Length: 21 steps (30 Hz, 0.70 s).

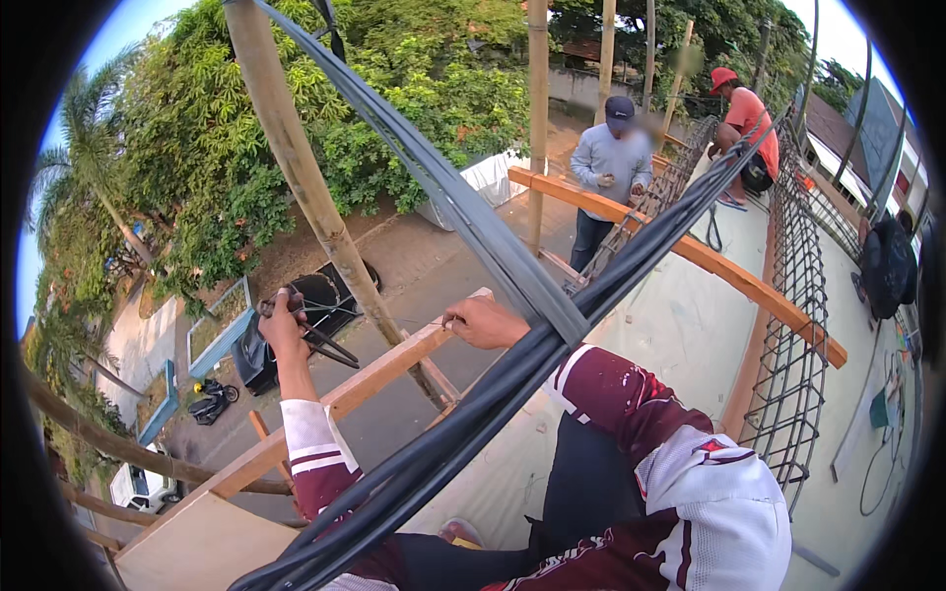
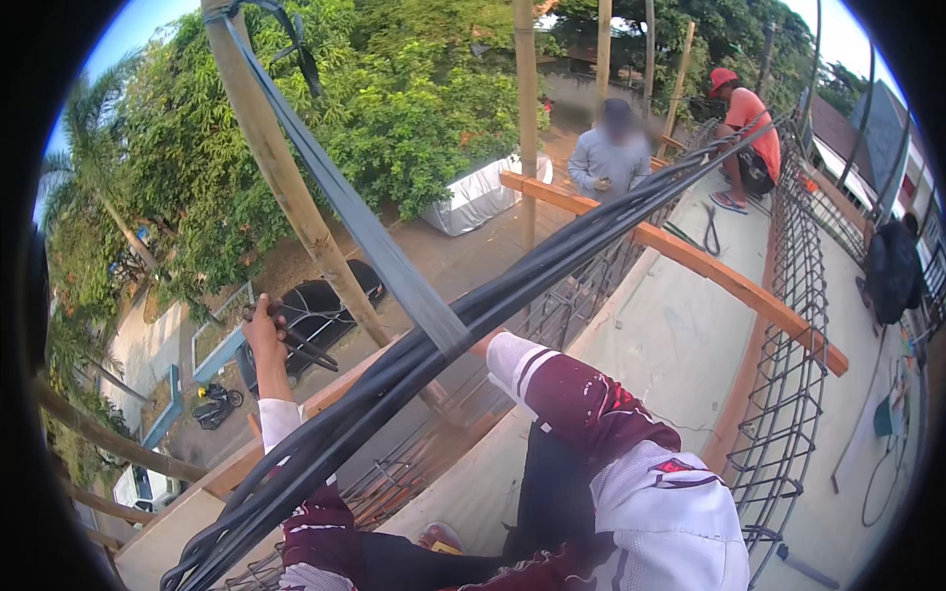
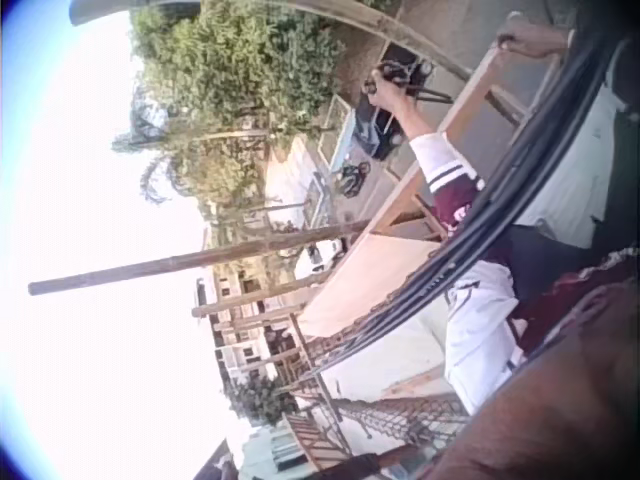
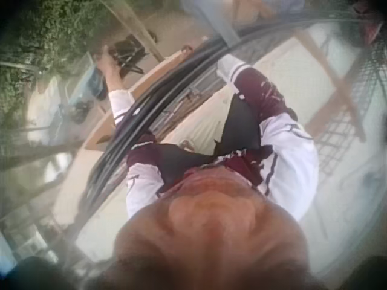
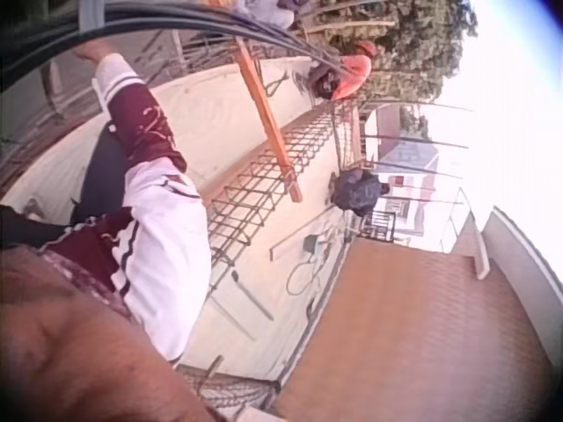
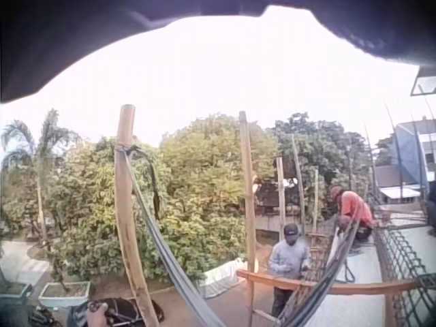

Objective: The person is assembling a rebar structure on a construction site. They are using pliers to tie the rebar together with wire.

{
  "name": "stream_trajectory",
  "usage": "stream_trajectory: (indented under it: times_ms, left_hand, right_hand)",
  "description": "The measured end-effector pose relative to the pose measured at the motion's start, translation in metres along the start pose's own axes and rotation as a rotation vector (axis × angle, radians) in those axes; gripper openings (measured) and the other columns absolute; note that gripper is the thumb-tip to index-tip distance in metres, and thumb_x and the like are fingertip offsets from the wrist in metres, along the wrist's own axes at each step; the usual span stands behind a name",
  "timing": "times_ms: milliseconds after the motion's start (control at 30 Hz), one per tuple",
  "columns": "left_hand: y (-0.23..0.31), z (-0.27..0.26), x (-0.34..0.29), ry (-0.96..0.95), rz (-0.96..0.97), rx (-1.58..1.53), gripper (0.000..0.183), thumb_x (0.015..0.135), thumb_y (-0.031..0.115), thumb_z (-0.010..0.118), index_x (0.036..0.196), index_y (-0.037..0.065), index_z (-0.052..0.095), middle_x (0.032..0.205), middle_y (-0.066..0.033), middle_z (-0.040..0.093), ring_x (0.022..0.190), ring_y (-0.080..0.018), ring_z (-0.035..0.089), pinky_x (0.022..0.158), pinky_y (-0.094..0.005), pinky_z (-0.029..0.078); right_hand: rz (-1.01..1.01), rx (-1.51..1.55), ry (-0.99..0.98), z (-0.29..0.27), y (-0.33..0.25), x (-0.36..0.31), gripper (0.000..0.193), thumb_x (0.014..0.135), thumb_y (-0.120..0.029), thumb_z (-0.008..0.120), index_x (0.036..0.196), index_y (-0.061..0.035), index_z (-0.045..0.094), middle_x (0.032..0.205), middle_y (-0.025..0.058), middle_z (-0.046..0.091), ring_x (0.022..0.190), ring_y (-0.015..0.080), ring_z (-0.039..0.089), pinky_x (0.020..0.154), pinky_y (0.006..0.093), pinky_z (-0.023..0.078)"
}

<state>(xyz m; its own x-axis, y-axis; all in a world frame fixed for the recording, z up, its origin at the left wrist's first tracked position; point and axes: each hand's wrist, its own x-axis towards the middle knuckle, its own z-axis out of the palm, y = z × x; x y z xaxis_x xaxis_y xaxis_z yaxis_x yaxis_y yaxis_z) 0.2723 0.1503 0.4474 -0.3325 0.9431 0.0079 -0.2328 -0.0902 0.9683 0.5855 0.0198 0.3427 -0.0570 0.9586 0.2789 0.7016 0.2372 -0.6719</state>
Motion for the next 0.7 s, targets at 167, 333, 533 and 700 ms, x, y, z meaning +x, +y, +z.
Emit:
stream_trajectory:
  times_ms: [167,333,533,700]
  left_hand:
    - [-0.011,0.0,0.012,0.002,0.023,-0.015,0.023,0.096,0.028,0.067,0.087,0.007,0.065,0.079,-0.0048,0.069,0.05,-0.0107,0.054,0.035,-0.0218,0.029]
    - [-0.028,0.001,0.028,-0.017,-0.011,-0.016,0.025,0.095,0.028,0.068,0.088,0.004,0.066,0.079,-0.0053,0.067,0.052,-0.0093,0.054,0.035,-0.0207,0.029]
    - [-0.051,-0.003,0.052,-0.082,0.015,0.024,0.023,0.095,0.027,0.069,0.095,0.004,0.065,0.081,-0.0059,0.068,0.053,-0.0081,0.054,0.035,-0.0202,0.029]
    - [-0.063,-0.002,0.046,-0.243,0.028,0.078,0.023,0.096,0.029,0.069,0.101,0.006,0.065,0.086,-0.0056,0.069,0.055,-0.0081,0.054,0.036,-0.0197,0.029]
  right_hand:
    - [-0.036,0.14,-0.045,-0.034,-0.002,-0.013,0.025,0.091,-0.018,0.057,0.11,-0.0058,0.068,0.109,0.0225,0.068,0.109,0.0417,0.063,0.093,0.0495,0.049]
    - [0.026,-0.021,0.004,-0.05,-0.005,-0.026,0.023,0.087,-0.013,0.056,0.103,-0.0073,0.072,0.103,0.0207,0.07,0.105,0.0393,0.065,0.09,0.05,0.049]
    - [0.049,-0.133,0.062,-0.03,0.027,-0.008,0.023,0.085,-0.012,0.056,0.102,-0.0088,0.072,0.098,0.0198,0.071,0.098,0.0403,0.067,0.082,0.0509,0.05]
    - [0.125,-0.111,0.087,-0.037,0.026,-0.012,0.02,0.085,-0.012,0.059,0.1,-0.0097,0.072,0.097,0.0175,0.072,0.098,0.039,0.067,0.081,0.0491,0.051]
